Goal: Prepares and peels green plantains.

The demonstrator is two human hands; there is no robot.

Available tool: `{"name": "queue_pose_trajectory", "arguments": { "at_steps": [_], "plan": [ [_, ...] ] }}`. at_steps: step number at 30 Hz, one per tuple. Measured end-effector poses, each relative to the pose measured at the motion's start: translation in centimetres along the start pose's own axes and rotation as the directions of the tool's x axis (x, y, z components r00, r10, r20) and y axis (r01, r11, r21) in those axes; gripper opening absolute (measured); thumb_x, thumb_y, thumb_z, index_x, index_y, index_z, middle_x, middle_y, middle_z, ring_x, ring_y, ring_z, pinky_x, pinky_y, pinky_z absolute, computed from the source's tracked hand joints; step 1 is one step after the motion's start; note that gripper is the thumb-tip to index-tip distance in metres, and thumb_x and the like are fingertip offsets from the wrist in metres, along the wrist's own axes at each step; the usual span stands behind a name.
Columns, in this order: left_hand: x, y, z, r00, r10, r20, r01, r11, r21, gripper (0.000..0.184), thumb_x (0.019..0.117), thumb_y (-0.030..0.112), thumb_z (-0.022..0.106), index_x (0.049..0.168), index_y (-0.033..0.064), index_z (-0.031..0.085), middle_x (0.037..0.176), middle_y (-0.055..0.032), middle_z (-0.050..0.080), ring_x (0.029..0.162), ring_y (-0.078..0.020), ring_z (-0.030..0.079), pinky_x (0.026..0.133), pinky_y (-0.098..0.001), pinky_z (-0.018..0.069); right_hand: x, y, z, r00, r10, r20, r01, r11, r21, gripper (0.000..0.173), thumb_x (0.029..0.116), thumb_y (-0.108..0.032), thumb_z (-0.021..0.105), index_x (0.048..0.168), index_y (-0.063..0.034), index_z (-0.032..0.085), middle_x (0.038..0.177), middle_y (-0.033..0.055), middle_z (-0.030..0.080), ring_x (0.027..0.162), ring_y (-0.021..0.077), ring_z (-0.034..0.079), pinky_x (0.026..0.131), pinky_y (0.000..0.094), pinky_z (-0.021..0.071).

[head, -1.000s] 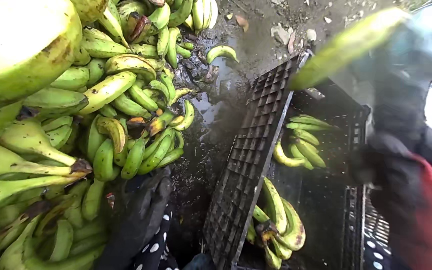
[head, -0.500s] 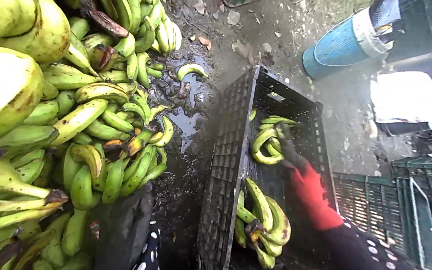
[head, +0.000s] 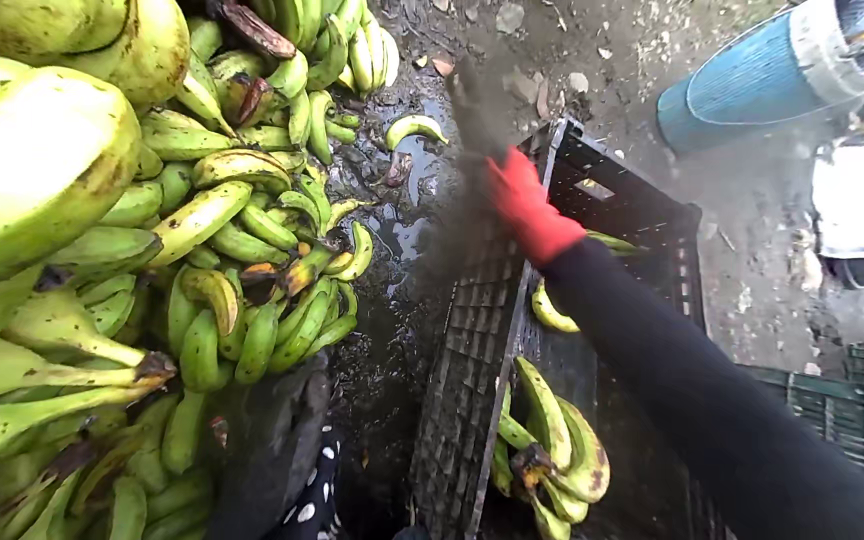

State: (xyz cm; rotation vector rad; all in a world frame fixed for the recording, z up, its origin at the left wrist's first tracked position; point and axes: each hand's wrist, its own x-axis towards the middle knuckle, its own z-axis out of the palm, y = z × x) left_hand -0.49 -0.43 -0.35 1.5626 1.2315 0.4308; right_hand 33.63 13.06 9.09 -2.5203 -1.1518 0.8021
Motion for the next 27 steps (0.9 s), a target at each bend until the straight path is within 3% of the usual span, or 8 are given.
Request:
{"name": "queue_pose_trajectory", "arguments": {
  "at_steps": [4, 7, 9, 13, 19, 22, 24, 27],
  "plan": [
    [-0.3, -0.2, -0.4, 1.0, -0.019, -0.023, 0.018, 1.0, -0.024, 0.046, 0.1081, 0.038, 0.043, 0.139, 0.0086, 0.06, 0.13, -0.0063, 0.066, 0.119, -0.0076, 0.062, 0.106, -0.0303, 0.0491, 9.1, -1.5, 5.5, 0.99, 0.123, -0.067, -0.122, 0.992, 0.012, 0.052, 0.1112, -0.033, 0.04, 0.146, 0.0056, 0.043, 0.135, 0.027, 0.06, 0.121, 0.0364, 0.063, 0.102, 0.0522, 0.0508],
    [-0.5, -0.3, -0.5, 0.999, -0.001, -0.038, 0.0, 1.0, -0.025, 0.044, 0.1081, 0.035, 0.045, 0.14, 0.0088, 0.06, 0.132, -0.0063, 0.066, 0.121, -0.0074, 0.061, 0.107, -0.0297, 0.0485, 11.8, -0.6, 8.8, 0.979, 0.121, -0.163, -0.11, 0.991, 0.073, 0.058, 0.1105, -0.03, 0.042, 0.154, 0.0055, 0.031, 0.142, 0.0283, 0.055, 0.131, 0.0371, 0.058, 0.11, 0.0496, 0.0459],
    [-0.2, 0.1, -0.6, 0.999, 0.009, -0.037, -0.01, 1.0, -0.025, 0.045, 0.108, 0.035, 0.045, 0.139, 0.0079, 0.06, 0.131, -0.0066, 0.066, 0.12, -0.0078, 0.061, 0.106, -0.0298, 0.0489, 12.6, 0.4, 10.2, 0.991, 0.106, -0.077, -0.108, 0.994, -0.014, 0.058, 0.1104, -0.029, 0.043, 0.153, 0.0091, 0.032, 0.146, 0.0294, 0.052, 0.137, 0.0383, 0.053, 0.115, 0.0507, 0.0408],
    [-0.1, 0.2, -0.4, 1.0, 0.007, -0.028, -0.007, 1.0, 0.009, 0.045, 0.108, 0.038, 0.044, 0.138, 0.0088, 0.062, 0.132, -0.0062, 0.066, 0.123, -0.0086, 0.06, 0.108, -0.0312, 0.0478, 14.3, 0.5, 9.6, 0.983, 0.09, 0.161, -0.032, 0.943, -0.332, 0.047, 0.1073, -0.025, 0.049, 0.138, 0.0108, 0.052, 0.142, 0.0319, 0.053, 0.136, 0.0452, 0.051, 0.111, 0.0615, 0.0401],
    [-0.2, 0.4, -0.3, 0.998, 0.022, -0.058, -0.02, 0.999, 0.041, 0.044, 0.1081, 0.035, 0.043, 0.137, 0.0074, 0.062, 0.132, -0.008, 0.066, 0.123, -0.0098, 0.06, 0.109, -0.0322, 0.046, 11.2, -0.1, 5.0, 0.99, 0.129, 0.063, -0.119, 0.983, -0.136, 0.048, 0.1105, -0.03, 0.042, 0.14, 0.0066, 0.05, 0.135, 0.0287, 0.058, 0.121, 0.0382, 0.062, 0.101, 0.0564, 0.0481],
    [-0.3, 0.4, -0.3, 0.999, 0.014, -0.05, -0.011, 0.998, 0.058, 0.045, 0.108, 0.037, 0.043, 0.137, 0.0089, 0.063, 0.131, -0.007, 0.067, 0.123, -0.0098, 0.06, 0.109, -0.0324, 0.0462, 7.5, 0.0, 0.8, 1.0, 0.022, 0.02, -0.021, 0.998, -0.065, 0.044, 0.1107, -0.032, 0.041, 0.139, 0.0002, 0.052, 0.125, 0.023, 0.062, 0.105, 0.031, 0.066, 0.092, 0.0524, 0.0522],
    [-0.3, 0.7, -0.4, 1.0, -0.001, -0.023, 0.002, 0.999, 0.046, 0.047, 0.1083, 0.041, 0.042, 0.138, 0.0112, 0.062, 0.131, -0.005, 0.066, 0.123, -0.0087, 0.06, 0.109, -0.0321, 0.0466, 5.0, 2.0, -2.4, 0.991, -0.108, -0.075, 0.113, 0.991, 0.065, 0.037, 0.1052, -0.038, 0.052, 0.129, -0.0103, 0.059, 0.097, 0.006, 0.064, 0.074, 0.0143, 0.063, 0.069, 0.0391, 0.0567],
    [-0.2, 1.0, -0.4, 0.999, 0.044, -0.029, -0.043, 0.999, 0.032, 0.046, 0.1087, 0.039, 0.042, 0.139, 0.0101, 0.062, 0.131, -0.0061, 0.067, 0.123, -0.0078, 0.06, 0.109, -0.0309, 0.0464, 0.3, 9.1, -7.8, 0.842, -0.514, -0.164, 0.527, 0.722, 0.448, 0.034, 0.1066, -0.021, 0.053, 0.135, -0.0018, 0.055, 0.098, 0.0015, 0.069, 0.073, 0.0074, 0.067, 0.062, 0.0293, 0.06]
  ]
}}
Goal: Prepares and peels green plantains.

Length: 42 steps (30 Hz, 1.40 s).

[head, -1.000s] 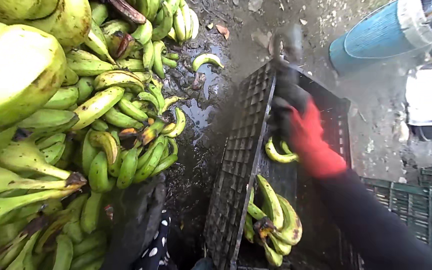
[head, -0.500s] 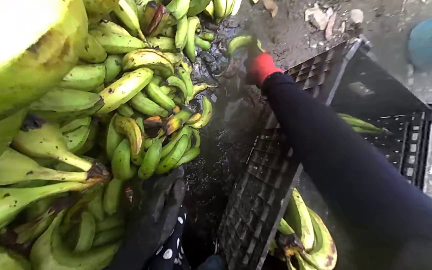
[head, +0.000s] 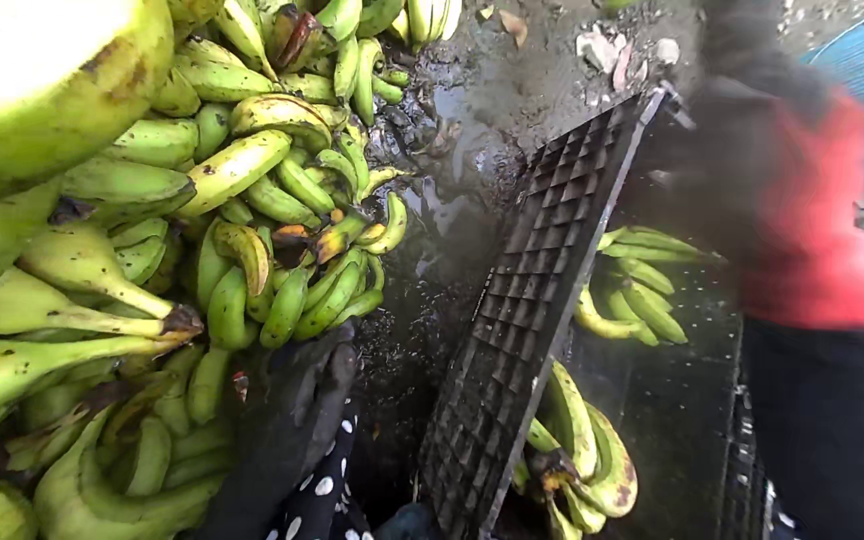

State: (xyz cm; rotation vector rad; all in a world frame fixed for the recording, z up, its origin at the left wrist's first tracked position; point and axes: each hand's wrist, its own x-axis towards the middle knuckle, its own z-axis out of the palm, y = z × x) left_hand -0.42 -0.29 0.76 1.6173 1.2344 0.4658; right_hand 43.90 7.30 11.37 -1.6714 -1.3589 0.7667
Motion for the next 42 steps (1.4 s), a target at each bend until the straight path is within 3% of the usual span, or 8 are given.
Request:
{"name": "queue_pose_trajectory", "arguments": {
  "at_steps": [4, 8, 13, 21, 26, 29, 35, 42],
  "plan": [
    [-0.3, 0.1, -0.1, 1.0, 0.024, 0.009, -0.024, 1.0, 0.007, 0.046, 0.1085, 0.039, 0.043, 0.138, 0.0111, 0.062, 0.131, -0.0061, 0.067, 0.122, -0.0082, 0.061, 0.108, -0.0312, 0.0473, -10.6, -2.7, -0.8, 0.854, 0.2, -0.48, -0.275, 0.957, -0.09, 0.012, 0.1048, -0.023, 0.048, 0.113, -0.0157, 0.054, 0.076, -0.0116, 0.066, 0.058, 0.0028, 0.063, 0.054, 0.023, 0.0577],
    [-0.3, 3.2, -0.6, 0.99, -0.061, 0.126, 0.053, 0.996, 0.067, 0.051, 0.1081, 0.042, 0.04, 0.142, 0.0089, 0.059, 0.137, -0.0125, 0.063, 0.13, -0.0166, 0.057, 0.113, -0.037, 0.0413, -16.3, 0.8, -1.3, 0.714, 0.465, -0.524, -0.682, 0.632, -0.369, 0.05, 0.1061, -0.031, 0.051, 0.139, 0.0063, 0.053, 0.11, 0.0258, 0.067, 0.084, 0.0287, 0.067, 0.081, 0.052, 0.0552],
    [-1.0, 2.6, -1.4, 0.99, 0.099, 0.1, -0.121, 0.961, 0.249, 0.049, 0.1074, 0.038, 0.042, 0.145, 0.0108, 0.056, 0.136, -0.0139, 0.064, 0.127, -0.024, 0.06, 0.11, -0.046, 0.0448, -19.7, -1.8, -2.3, 0.707, 0.376, -0.599, -0.535, 0.838, -0.105, 0.045, 0.105, -0.028, 0.051, 0.133, 0.0071, 0.049, 0.087, 0.0002, 0.061, 0.063, -0.0017, 0.058, 0.062, 0.0216, 0.0556],
    [-2.2, 10.5, -7.4, 0.956, 0.29, 0.034, -0.265, 0.812, 0.52, 0.05, 0.1078, 0.039, 0.04, 0.141, 0.0071, 0.058, 0.124, -0.0169, 0.069, 0.108, -0.028, 0.069, 0.094, -0.0512, 0.0549, -33.0, -2.2, -7.2, 0.697, 0.436, -0.569, -0.644, 0.73, -0.229, 0.065, 0.1013, -0.035, 0.056, 0.147, 0.0091, 0.044, 0.133, 0.0369, 0.058, 0.121, 0.0451, 0.061, 0.106, 0.0608, 0.043],
    [-1.9, 20.6, -7.1, 0.889, 0.35, 0.294, -0.454, 0.605, 0.654, 0.053, 0.1075, 0.044, 0.038, 0.144, 0.0099, 0.056, 0.13, -0.0174, 0.066, 0.116, -0.0344, 0.066, 0.098, -0.06, 0.0505, -39.8, -2.9, -10.0, 0.576, 0.528, -0.624, -0.629, 0.774, 0.075, 0.052, 0.1025, -0.029, 0.054, 0.141, 0.0055, 0.05, 0.112, 0.0175, 0.067, 0.089, 0.0185, 0.068, 0.082, 0.0396, 0.0576],
    [-1.9, 26.3, -3.1, 0.82, 0.31, 0.481, -0.571, 0.497, 0.653, 0.055, 0.107, 0.047, 0.036, 0.141, 0.0108, 0.058, 0.127, -0.0164, 0.067, 0.113, -0.0359, 0.066, 0.094, -0.0621, 0.051, -41.2, -3.2, -12.3, 0.564, 0.564, -0.603, -0.302, 0.821, 0.485, 0.031, 0.103, -0.021, 0.049, 0.129, -0.0052, 0.051, 0.078, -0.0067, 0.068, 0.057, 0.0054, 0.067, 0.054, 0.0242, 0.0601],
    [-4.2, 25.8, 13.6, 0.633, 0.052, 0.773, -0.706, 0.449, 0.548, 0.057, 0.106, 0.048, 0.044, 0.15, 0.0126, 0.05, 0.138, -0.0179, 0.061, 0.124, -0.0355, 0.061, 0.104, -0.0575, 0.0481, -45.0, -0.1, -14.9, 0.642, 0.535, -0.549, 0.064, 0.677, 0.733, 0.026, 0.103, -0.019, 0.044, 0.124, -0.0134, 0.057, 0.099, 0.0005, 0.074, 0.084, 0.0151, 0.074, 0.077, 0.0336, 0.0635],
    [-8.2, 21.7, 27.6, 0.736, -0.257, 0.627, -0.513, 0.393, 0.763, 0.087, 0.0973, 0.069, 0.043, 0.161, 0.0109, 0.028, 0.148, -0.0257, 0.049, 0.133, -0.0437, 0.051, 0.108, -0.0629, 0.041, -47.9, 0.4, -15.6, 0.74, 0.406, -0.537, 0.275, 0.546, 0.791, 0.025, 0.1029, -0.029, 0.051, 0.119, -0.0167, 0.067, 0.113, 0.0031, 0.073, 0.09, 0.0161, 0.074, 0.081, 0.0335, 0.0635]
  ]
}}
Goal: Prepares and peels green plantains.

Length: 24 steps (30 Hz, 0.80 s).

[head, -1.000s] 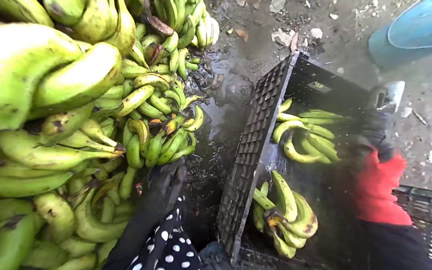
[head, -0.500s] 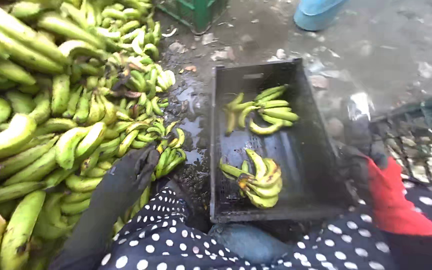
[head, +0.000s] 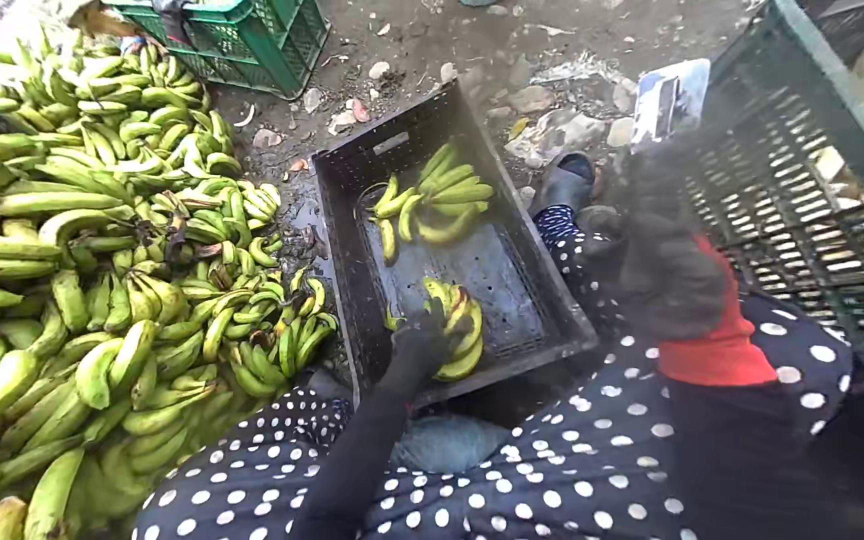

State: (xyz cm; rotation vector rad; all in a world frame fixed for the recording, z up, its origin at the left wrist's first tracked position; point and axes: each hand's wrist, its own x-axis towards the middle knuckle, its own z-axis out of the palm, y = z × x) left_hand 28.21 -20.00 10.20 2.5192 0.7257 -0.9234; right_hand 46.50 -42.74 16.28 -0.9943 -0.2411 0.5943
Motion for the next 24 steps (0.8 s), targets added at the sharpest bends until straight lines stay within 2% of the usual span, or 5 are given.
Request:
{"name": "queue_pose_trajectory", "arguments": {
  "at_steps": [4, 9, 14, 19, 24],
  "plan": [
    [0.3, 1.7, 0.4, 0.995, -0.049, 0.084, 0.04, 0.994, 0.107, 0.109, 0.0844, 0.079, 0.055, 0.164, 0.0154, 0.018, 0.15, -0.025, 0.046, 0.137, -0.0426, 0.047, 0.113, -0.0617, 0.0347, 0.3, -0.5, -0.6, 0.999, -0.03, 0.031, 0.029, 0.999, 0.038, 0.035, 0.1029, -0.03, 0.054, 0.135, -0.0174, 0.054, 0.112, 0.0038, 0.071, 0.087, 0.0172, 0.072, 0.077, 0.0345, 0.0637],
    [2.0, -0.8, 0.4, 0.983, -0.091, 0.158, 0.082, 0.995, 0.062, 0.103, 0.0863, 0.073, 0.06, 0.165, 0.0246, 0.013, 0.15, -0.0203, 0.049, 0.133, -0.0418, 0.052, 0.106, -0.0649, 0.0426, 0.9, -0.8, 0.4, 1.0, 0.006, 0.006, -0.006, 0.996, 0.087, 0.027, 0.1029, -0.025, 0.052, 0.127, -0.0141, 0.058, 0.099, 0.0044, 0.07, 0.079, 0.0161, 0.07, 0.074, 0.0337, 0.0631],
    [2.4, 0.2, -2.0, 0.992, -0.105, 0.067, 0.105, 0.994, -0.007, 0.071, 0.0984, 0.065, 0.046, 0.149, 0.0157, 0.046, 0.139, -0.0167, 0.06, 0.125, -0.0378, 0.06, 0.102, -0.0634, 0.046, 1.5, -0.9, 1.4, 0.994, 0.074, -0.081, -0.068, 0.995, 0.076, 0.026, 0.1052, -0.023, 0.05, 0.124, -0.0089, 0.061, 0.094, 0.0065, 0.072, 0.075, 0.0173, 0.071, 0.075, 0.0354, 0.0635],
    [1.3, 1.7, -9.4, 0.989, -0.094, -0.111, 0.09, 0.995, -0.038, 0.065, 0.099, 0.048, 0.058, 0.148, 0.0083, 0.046, 0.135, -0.0206, 0.061, 0.125, -0.0379, 0.059, 0.105, -0.06, 0.0454, 1.4, -0.4, 1.8, 0.983, 0.11, -0.146, -0.098, 0.991, 0.088, 0.027, 0.106, -0.02, 0.05, 0.13, -0.0077, 0.055, 0.094, 0.008, 0.072, 0.075, 0.0194, 0.073, 0.074, 0.036, 0.0645],
    [0.1, 1.8, -9.1, 0.962, -0.017, -0.271, -0.001, 0.998, -0.067, 0.069, 0.096, 0.059, 0.056, 0.146, 0.0112, 0.052, 0.126, -0.0166, 0.068, 0.119, -0.0337, 0.064, 0.102, -0.0575, 0.0485, 0.8, -0.6, 2.2, 0.971, 0.149, -0.185, -0.143, 0.989, 0.044, 0.025, 0.1054, -0.018, 0.05, 0.127, -0.0053, 0.055, 0.092, 0.0093, 0.073, 0.074, 0.0189, 0.072, 0.073, 0.0343, 0.0637]
  ]
}}
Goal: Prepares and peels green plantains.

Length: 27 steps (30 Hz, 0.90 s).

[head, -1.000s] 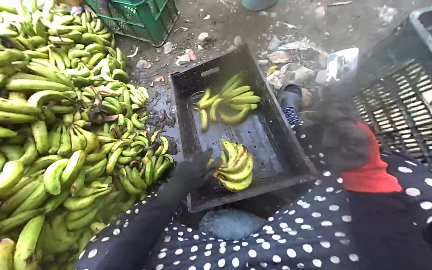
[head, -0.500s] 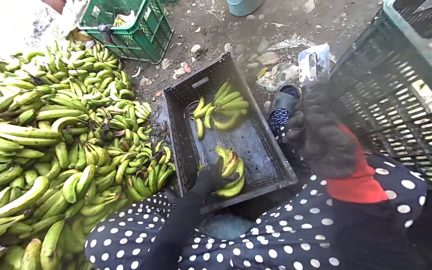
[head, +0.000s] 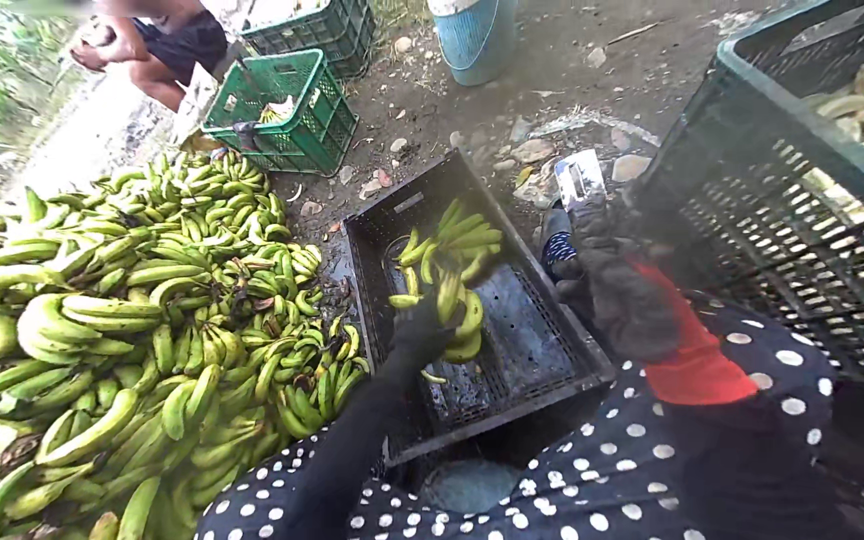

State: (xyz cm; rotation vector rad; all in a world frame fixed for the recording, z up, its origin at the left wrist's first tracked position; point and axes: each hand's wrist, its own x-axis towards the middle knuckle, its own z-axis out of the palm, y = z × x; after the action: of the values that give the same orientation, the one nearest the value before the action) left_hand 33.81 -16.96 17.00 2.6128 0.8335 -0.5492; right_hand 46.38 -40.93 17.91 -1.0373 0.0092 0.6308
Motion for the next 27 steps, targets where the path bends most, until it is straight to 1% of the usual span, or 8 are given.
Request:
{"name": "queue_pose_trajectory", "arguments": {
  "at_steps": [3, 5, 8, 13, 17, 20, 23, 27],
  "plan": [
    [-0.9, -1.1, 4.0, 0.988, 0.067, 0.137, -0.08, 0.992, 0.095, 0.071, 0.0931, 0.06, 0.061, 0.145, 0.0125, 0.054, 0.127, -0.0181, 0.066, 0.118, -0.037, 0.063, 0.1, -0.0609, 0.0489, 0.1, 0.2, -0.2, 1.0, -0.016, 0.015, 0.016, 1.0, 0.005, 0.026, 0.103, -0.016, 0.05, 0.125, -0.0031, 0.054, 0.094, 0.0106, 0.071, 0.076, 0.02, 0.072, 0.074, 0.0355, 0.0635],
    [-0.9, -2.5, 6.4, 0.961, 0.131, 0.245, -0.161, 0.981, 0.105, 0.058, 0.0967, 0.049, 0.061, 0.143, 0.0155, 0.056, 0.127, -0.0165, 0.066, 0.119, -0.037, 0.063, 0.1, -0.0614, 0.0488, 0.1, 0.0, 0.1, 1.0, -0.023, 0.002, 0.023, 1.0, -0.001, 0.028, 0.1027, -0.017, 0.051, 0.128, -0.0035, 0.052, 0.093, 0.0097, 0.072, 0.075, 0.0199, 0.072, 0.073, 0.0351, 0.0639],
    [-0.9, -3.8, 6.2, 0.959, 0.183, 0.217, -0.197, 0.979, 0.043, 0.057, 0.0999, 0.043, 0.058, 0.15, 0.0156, 0.051, 0.129, -0.016, 0.066, 0.12, -0.0356, 0.062, 0.104, -0.0586, 0.0469, -0.2, -0.2, 0.2, 0.999, -0.046, 0.002, 0.045, 0.999, 0.004, 0.028, 0.1014, -0.017, 0.052, 0.127, -0.0057, 0.052, 0.091, 0.0077, 0.072, 0.075, 0.0196, 0.073, 0.072, 0.0343, 0.0643],
    [5.9, -4.9, 1.1, 0.997, -0.006, -0.081, -0.006, 0.99, -0.142, 0.049, 0.1073, 0.04, 0.045, 0.144, 0.0088, 0.055, 0.116, -0.0176, 0.07, 0.108, -0.0335, 0.068, 0.097, -0.0559, 0.0518, -0.3, -0.2, 0.5, 1.0, -0.023, -0.009, 0.023, 0.999, 0.047, 0.023, 0.1003, -0.016, 0.054, 0.121, -0.0059, 0.055, 0.093, 0.0087, 0.074, 0.075, 0.0202, 0.074, 0.07, 0.0331, 0.0645],
    [15.4, -6.4, 1.1, 0.983, -0.18, 0.017, 0.18, 0.984, 0.005, 0.069, 0.1052, 0.048, 0.047, 0.161, 0.0132, 0.027, 0.141, -0.0214, 0.057, 0.127, -0.0404, 0.058, 0.104, -0.0615, 0.0458, -0.3, 0.0, 0.7, 1.0, -0.023, 0.019, 0.022, 0.999, 0.044, 0.025, 0.1005, -0.017, 0.057, 0.123, -0.0088, 0.054, 0.097, 0.0069, 0.075, 0.077, 0.0185, 0.075, 0.068, 0.0306, 0.0648],
    [20.0, -5.4, 4.0, 0.957, -0.257, 0.137, 0.239, 0.962, 0.131, 0.08, 0.1016, 0.044, 0.055, 0.162, 0.0075, 0.016, 0.144, -0.0253, 0.053, 0.129, -0.0428, 0.056, 0.105, -0.0614, 0.0455, -0.3, -0.1, 1.2, 0.999, -0.01, 0.053, 0.009, 1.0, 0.023, 0.026, 0.1008, -0.018, 0.058, 0.125, -0.0119, 0.054, 0.101, 0.0047, 0.076, 0.08, 0.0177, 0.076, 0.071, 0.0298, 0.0649],
    [22.9, -4.0, 7.8, 0.936, -0.346, 0.073, 0.322, 0.92, 0.224, 0.071, 0.1032, 0.031, 0.051, 0.161, 0.0055, 0.02, 0.147, -0.0289, 0.049, 0.134, -0.0445, 0.05, 0.109, -0.0614, 0.0392, 0.1, -0.6, 1.9, 0.997, 0.073, 0.031, -0.073, 0.997, 0.003, 0.027, 0.0999, -0.015, 0.06, 0.126, -0.0119, 0.053, 0.1, 0.0045, 0.076, 0.079, 0.0177, 0.075, 0.072, 0.0309, 0.0643],
    [24.6, -4.9, 10.2, 0.867, -0.484, -0.119, 0.496, 0.861, 0.111, 0.068, 0.1008, 0.042, 0.054, 0.158, 0.0112, 0.033, 0.133, -0.0224, 0.062, 0.123, -0.0385, 0.061, 0.101, -0.0577, 0.0485, 0.9, -1.0, 2.9, 0.987, 0.152, -0.045, -0.154, 0.987, -0.055, 0.032, 0.0991, -0.012, 0.06, 0.128, -0.0078, 0.047, 0.098, 0.0059, 0.075, 0.076, 0.0165, 0.074, 0.066, 0.028, 0.0629]
  ]
}}
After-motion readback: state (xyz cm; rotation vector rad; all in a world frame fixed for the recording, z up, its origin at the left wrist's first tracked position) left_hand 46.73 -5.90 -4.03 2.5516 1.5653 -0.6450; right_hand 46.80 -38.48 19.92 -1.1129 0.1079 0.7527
